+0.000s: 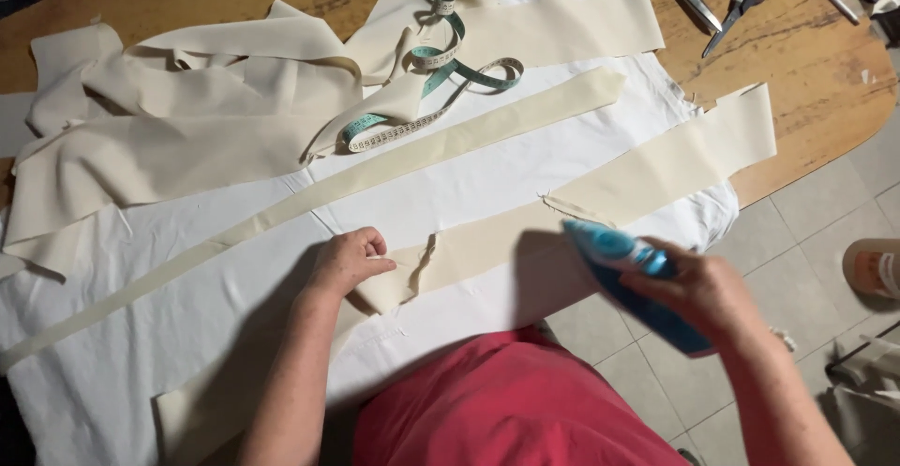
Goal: The person is ironing and pressing several strips of light-colored fabric on a workspace.
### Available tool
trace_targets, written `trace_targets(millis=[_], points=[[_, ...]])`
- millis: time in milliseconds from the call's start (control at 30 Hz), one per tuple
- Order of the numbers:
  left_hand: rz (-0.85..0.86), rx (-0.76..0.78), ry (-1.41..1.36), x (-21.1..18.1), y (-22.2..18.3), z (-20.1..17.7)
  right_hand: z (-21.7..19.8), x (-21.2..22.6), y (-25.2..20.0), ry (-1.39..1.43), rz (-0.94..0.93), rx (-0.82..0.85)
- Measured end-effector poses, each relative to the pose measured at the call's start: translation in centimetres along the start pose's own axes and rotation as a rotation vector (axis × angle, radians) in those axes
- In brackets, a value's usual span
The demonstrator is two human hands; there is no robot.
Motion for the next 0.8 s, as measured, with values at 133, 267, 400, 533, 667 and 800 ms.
trace_targets(millis=[133, 267, 400, 533, 667, 800], points=[[-0.06, 0.062, 0.32, -0.1, 0.3, 0.8, -2.4, -2.7, 2.1, 0.02, 0.038, -0.093], [0.465, -0.547, 0.654, -9.3, -1.5, 0.4, -2.2, -5.6, 4.0, -0.109, 0.07, -0.104], [1.008, -0.544, 0.353, -20.7, -2.0, 5.9, -2.2, -6.4, 3.9, -0.08, 0.034, -0.073], [1.204, -0.523, 0.5, -27.8, -0.5, 12.6, -2.2, -7.3, 3.8, -0.117, 0.037, -0.079], [1.215, -0.535, 0.628, -28.7, 1.9, 15.5, -2.5, -7.7, 3.1, -0.137, 0.096, -0.054], [1.193, -0.504, 0.734, -28.6, 2.6, 16.8, -2.6, -7.3, 3.2, -0.159, 0.05, -0.074]])
Point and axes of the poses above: each hand's wrist, its own y-axis towards the middle knuckle, its own z-axis out of the palm, x = y × z, the point moved 10 cm from there along y, towards the middle knuckle, and after that the axes turned 14 degrees about z, right-handed, at the moved point
